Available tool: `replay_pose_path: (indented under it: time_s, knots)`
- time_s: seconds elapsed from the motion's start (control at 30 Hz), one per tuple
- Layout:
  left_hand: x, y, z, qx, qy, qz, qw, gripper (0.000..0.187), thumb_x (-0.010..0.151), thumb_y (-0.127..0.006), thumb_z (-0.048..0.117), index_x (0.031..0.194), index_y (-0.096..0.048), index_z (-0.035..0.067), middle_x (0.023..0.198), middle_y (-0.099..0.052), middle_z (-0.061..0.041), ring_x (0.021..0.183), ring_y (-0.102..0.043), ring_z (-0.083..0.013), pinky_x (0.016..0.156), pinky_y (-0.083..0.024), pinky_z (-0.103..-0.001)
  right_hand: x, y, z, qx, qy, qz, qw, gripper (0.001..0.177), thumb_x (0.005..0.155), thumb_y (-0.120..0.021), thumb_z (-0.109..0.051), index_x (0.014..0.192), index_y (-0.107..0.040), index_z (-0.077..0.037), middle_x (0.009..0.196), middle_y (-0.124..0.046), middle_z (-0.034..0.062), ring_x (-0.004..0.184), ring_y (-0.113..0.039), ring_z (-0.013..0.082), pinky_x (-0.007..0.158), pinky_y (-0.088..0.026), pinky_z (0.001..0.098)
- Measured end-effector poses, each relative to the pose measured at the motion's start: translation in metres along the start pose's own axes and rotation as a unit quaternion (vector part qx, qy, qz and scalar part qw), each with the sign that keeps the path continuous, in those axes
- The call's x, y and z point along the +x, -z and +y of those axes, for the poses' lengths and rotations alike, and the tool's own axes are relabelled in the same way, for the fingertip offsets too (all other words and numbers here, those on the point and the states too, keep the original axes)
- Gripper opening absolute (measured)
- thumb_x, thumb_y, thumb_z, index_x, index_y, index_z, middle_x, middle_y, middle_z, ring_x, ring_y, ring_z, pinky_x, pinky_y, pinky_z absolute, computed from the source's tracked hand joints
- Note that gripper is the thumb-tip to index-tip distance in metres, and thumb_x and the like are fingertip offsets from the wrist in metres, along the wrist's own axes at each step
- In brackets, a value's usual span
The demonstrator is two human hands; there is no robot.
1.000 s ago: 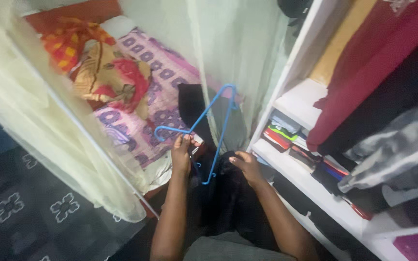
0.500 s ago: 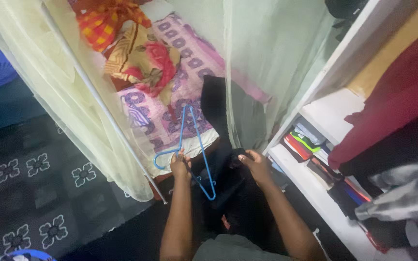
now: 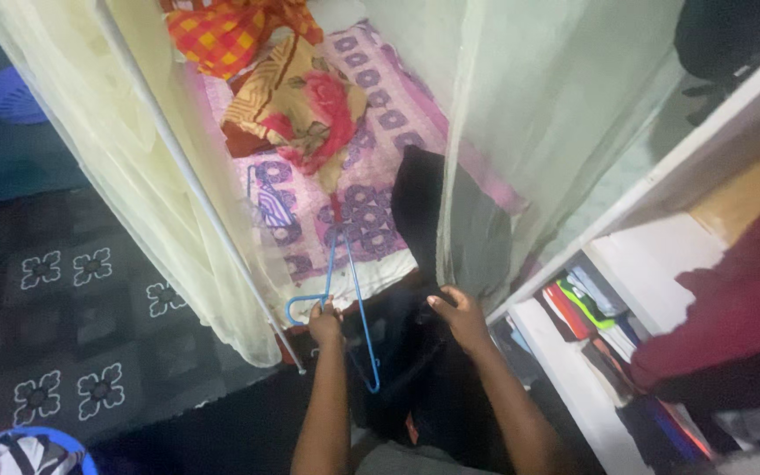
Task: The person removes several garments on hangers from a closet rod and then takes the hangers out of the garments on a bed.
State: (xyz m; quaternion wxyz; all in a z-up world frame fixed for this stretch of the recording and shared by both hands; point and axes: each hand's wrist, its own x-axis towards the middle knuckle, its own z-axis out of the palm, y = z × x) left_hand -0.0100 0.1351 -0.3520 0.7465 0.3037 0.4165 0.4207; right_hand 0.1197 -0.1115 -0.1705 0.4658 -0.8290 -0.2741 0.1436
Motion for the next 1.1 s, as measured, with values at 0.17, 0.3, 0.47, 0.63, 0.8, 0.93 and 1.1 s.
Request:
replay_pose_path:
  time_s: [0.17,0.3,0.47,0.63,0.8,0.93,1.1]
  knots:
    - [0.042,-0.021,0.01,0.033,0.016,0.01,0.999,0.022,0.097,-0.063,0.014,0.113,-0.073,0.002,0.067,-0.057,-0.002,0.055,-0.049,-0.0117,0.048,-0.04,-0.027,0.045,-0.008,-0.041,0.027,0.01,0.015,0.999,0.065,0.085,-0.076,-0.043,0.126,-0.065,0.006,0.123,-0.072,0.0211,0.119,-0.066,0.0258,0.103,-0.048,0.0378]
    - [0.074,-0.03,0.01,0.248,-0.078,0.014,0.965,0.022,0.098,-0.069,0.019,0.106,-0.073,-0.001,0.066,-0.062,-0.006,0.056,-0.052,-0.0142,0.053,-0.041,-0.033,0.08,-0.003,-0.083,0.075,-0.01,0.005,0.997,0.062,0.084,-0.076,-0.042,0.125,-0.067,0.004,0.113,-0.077,0.0205,0.107,-0.07,0.0279,0.095,-0.053,0.0378]
    - [0.13,-0.034,0.001,0.188,-0.04,-0.008,0.981,0.027,0.096,-0.067,0.026,0.105,-0.072,0.0,0.076,-0.065,-0.008,0.066,-0.057,-0.0185,0.061,-0.044,-0.036,0.134,-0.003,-0.116,0.04,0.108,0.059,0.992,0.057,0.087,-0.077,-0.04,0.118,-0.069,0.007,0.113,-0.075,0.0188,0.108,-0.068,0.0238,0.095,-0.051,0.0365]
    - [0.197,-0.066,0.029,0.076,-0.039,-0.058,0.995,0.034,0.095,-0.063,0.033,0.104,-0.071,0.002,0.088,-0.068,-0.011,0.079,-0.062,-0.0238,0.07,-0.049,-0.04,0.175,-0.019,-0.13,-0.016,0.127,0.108,0.986,0.056,0.086,-0.077,-0.041,0.114,-0.07,0.007,0.107,-0.076,0.0188,0.103,-0.071,0.0235,0.091,-0.054,0.0372]
    - [0.249,-0.107,0.078,0.199,-0.014,0.084,0.976,0.048,0.097,-0.068,0.044,0.109,-0.066,-0.002,0.102,-0.061,-0.011,0.093,-0.056,-0.0233,0.08,-0.047,-0.041,0.21,-0.037,-0.125,-0.023,0.089,0.064,0.994,0.055,0.086,-0.076,-0.043,0.115,-0.07,0.003,0.106,-0.076,0.0174,0.101,-0.072,0.0254,0.09,-0.053,0.0369]
    - [0.233,-0.134,0.079,0.218,0.032,-0.017,0.975,0.05,0.1,-0.067,0.036,0.126,-0.063,-0.006,0.12,-0.06,-0.025,0.104,-0.06,-0.0287,0.091,-0.049,-0.044,0.237,-0.047,-0.118,-0.041,0.153,0.086,0.984,0.056,0.085,-0.079,-0.043,0.115,-0.071,0.004,0.112,-0.074,0.0194,0.107,-0.071,0.0281,0.093,-0.053,0.0376]
    - [0.185,-0.18,0.108,0.133,-0.184,-0.303,0.926,0.052,0.09,-0.058,0.011,0.141,-0.056,0.004,0.147,-0.053,-0.012,0.136,-0.047,-0.0218,0.111,-0.032,-0.04,0.264,-0.05,-0.12,0.001,0.146,0.001,0.989,0.052,0.083,-0.079,-0.04,0.111,-0.071,0.002,0.108,-0.076,0.0193,0.103,-0.073,0.0281,0.09,-0.054,0.0378]
